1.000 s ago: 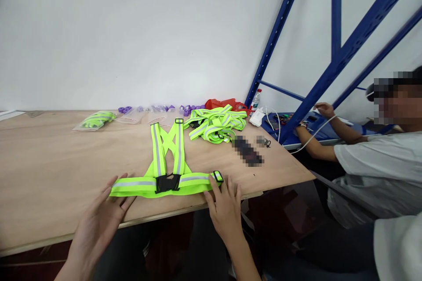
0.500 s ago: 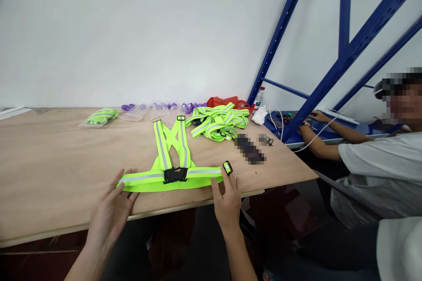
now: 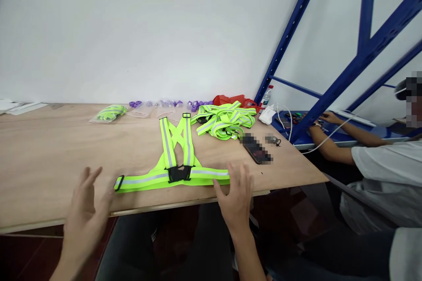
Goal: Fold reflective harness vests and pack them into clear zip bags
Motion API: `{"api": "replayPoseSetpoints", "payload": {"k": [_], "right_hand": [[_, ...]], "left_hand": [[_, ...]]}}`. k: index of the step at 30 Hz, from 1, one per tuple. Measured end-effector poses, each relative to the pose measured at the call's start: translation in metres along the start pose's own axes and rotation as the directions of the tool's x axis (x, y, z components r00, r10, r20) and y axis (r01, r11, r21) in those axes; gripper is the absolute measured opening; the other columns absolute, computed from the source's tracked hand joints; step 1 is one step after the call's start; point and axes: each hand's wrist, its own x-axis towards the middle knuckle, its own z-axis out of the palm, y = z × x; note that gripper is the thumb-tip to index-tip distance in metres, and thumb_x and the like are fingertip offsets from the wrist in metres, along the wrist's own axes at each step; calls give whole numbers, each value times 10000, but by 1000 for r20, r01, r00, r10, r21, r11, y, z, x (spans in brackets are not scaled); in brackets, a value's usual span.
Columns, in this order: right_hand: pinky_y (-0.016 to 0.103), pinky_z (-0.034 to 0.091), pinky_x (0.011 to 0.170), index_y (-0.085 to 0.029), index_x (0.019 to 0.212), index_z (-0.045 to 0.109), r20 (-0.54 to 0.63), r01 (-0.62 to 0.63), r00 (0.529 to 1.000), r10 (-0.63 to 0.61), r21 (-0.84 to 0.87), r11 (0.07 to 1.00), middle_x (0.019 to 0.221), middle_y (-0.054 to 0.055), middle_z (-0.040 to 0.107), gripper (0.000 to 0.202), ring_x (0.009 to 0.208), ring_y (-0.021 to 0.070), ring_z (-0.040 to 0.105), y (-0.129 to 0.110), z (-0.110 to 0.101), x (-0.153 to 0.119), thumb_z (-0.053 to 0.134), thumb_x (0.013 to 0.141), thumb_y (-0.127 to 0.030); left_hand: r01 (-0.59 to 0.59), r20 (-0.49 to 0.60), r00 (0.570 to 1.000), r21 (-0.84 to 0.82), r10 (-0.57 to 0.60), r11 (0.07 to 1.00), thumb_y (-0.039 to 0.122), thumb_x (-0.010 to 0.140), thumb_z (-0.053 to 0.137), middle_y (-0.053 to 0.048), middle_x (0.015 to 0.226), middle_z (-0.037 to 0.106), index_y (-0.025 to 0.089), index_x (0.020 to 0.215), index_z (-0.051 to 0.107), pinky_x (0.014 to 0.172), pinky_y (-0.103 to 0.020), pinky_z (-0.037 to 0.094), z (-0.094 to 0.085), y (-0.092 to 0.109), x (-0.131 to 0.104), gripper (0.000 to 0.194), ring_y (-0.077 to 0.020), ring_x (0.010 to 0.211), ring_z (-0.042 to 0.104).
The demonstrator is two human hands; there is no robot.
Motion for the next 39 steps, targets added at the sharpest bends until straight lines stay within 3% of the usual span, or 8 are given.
{"api": "replayPoseSetpoints", "payload": {"k": [2, 4, 6, 9, 13, 20, 27, 39], "right_hand": [[521, 420, 1068, -212, 1313, 603, 98, 182, 977, -189, 74, 981, 1367, 162, 568, 407, 1296, 320, 511, -19, 1, 13, 553, 958, -406], [452, 478, 1009, -228, 1295, 620, 271, 293, 907, -322, 144, 945, 1308, 137, 615, 385, 1210, 290, 569, -36, 7, 26, 605, 935, -364], [451, 486, 996, -224, 1294, 628, 414, 328, 833, -367, 165, 930, 1329, 137, 608, 440, 1212, 304, 563, -48, 16, 37, 686, 883, -372], [463, 477, 1009, -215, 1321, 617, 515, 334, 770, -377, 178, 926, 1308, 139, 625, 505, 1218, 307, 557, -52, 28, 46, 732, 854, -369], [442, 475, 1015, -233, 1310, 627, 478, 328, 775, -414, 256, 909, 1209, 96, 681, 452, 1167, 270, 576, -46, 34, 45, 721, 874, -307], [457, 507, 983, -260, 1225, 697, 324, 343, 830, -453, 343, 874, 1170, 99, 675, 334, 1134, 263, 592, -36, 35, 34, 696, 894, -305], [440, 504, 1011, -259, 1195, 725, 393, 308, 803, -448, 369, 877, 1166, 84, 674, 410, 1171, 267, 580, -30, 30, 28, 804, 800, -328], [433, 507, 1007, -281, 1190, 726, 387, 310, 817, -428, 331, 891, 1141, 78, 667, 346, 1152, 252, 583, -32, 29, 24, 754, 851, -342]], "left_hand": [[-312, 196, 938, 112, 287, 943, 242, 932, 585, -61, 1485, 522, 288, 1337, 598, 1193, -414, 341, 14, 10, -8, 408, -250, 1393, 466], [-549, 460, 753, 46, 471, 834, 160, 949, 518, -63, 1316, 660, 275, 1288, 626, 1076, -349, 485, 36, 20, -16, 374, -213, 1236, 610], [-656, 621, 585, -16, 522, 755, 112, 950, 473, -76, 1259, 688, 244, 1278, 626, 1038, -369, 517, 60, 28, -22, 384, -212, 1171, 640], [-689, 718, 514, 18, 470, 725, 93, 942, 455, -87, 1297, 661, 229, 1299, 607, 1056, -456, 501, 81, 30, -28, 411, -244, 1189, 614], [-651, 733, 530, 29, 427, 758, 117, 945, 466, -83, 1303, 653, 256, 1300, 617, 1023, -440, 521, 81, 21, -28, 410, -255, 1188, 608], [-530, 548, 749, 157, 373, 833, 286, 923, 617, -103, 1429, 567, 300, 1300, 638, 1145, -577, 336, 79, 1, -7, 378, -346, 1341, 488], [-525, 625, 718, 198, 306, 827, 338, 948, 585, -88, 1387, 619, 327, 1255, 685, 1113, -567, 378, 81, -21, 4, 323, -313, 1229, 600], [-548, 603, 716, 173, 352, 819, 375, 942, 583, -74, 1371, 633, 339, 1221, 718, 1047, -524, 467, 81, -31, 6, 312, -317, 1172, 636]]}}
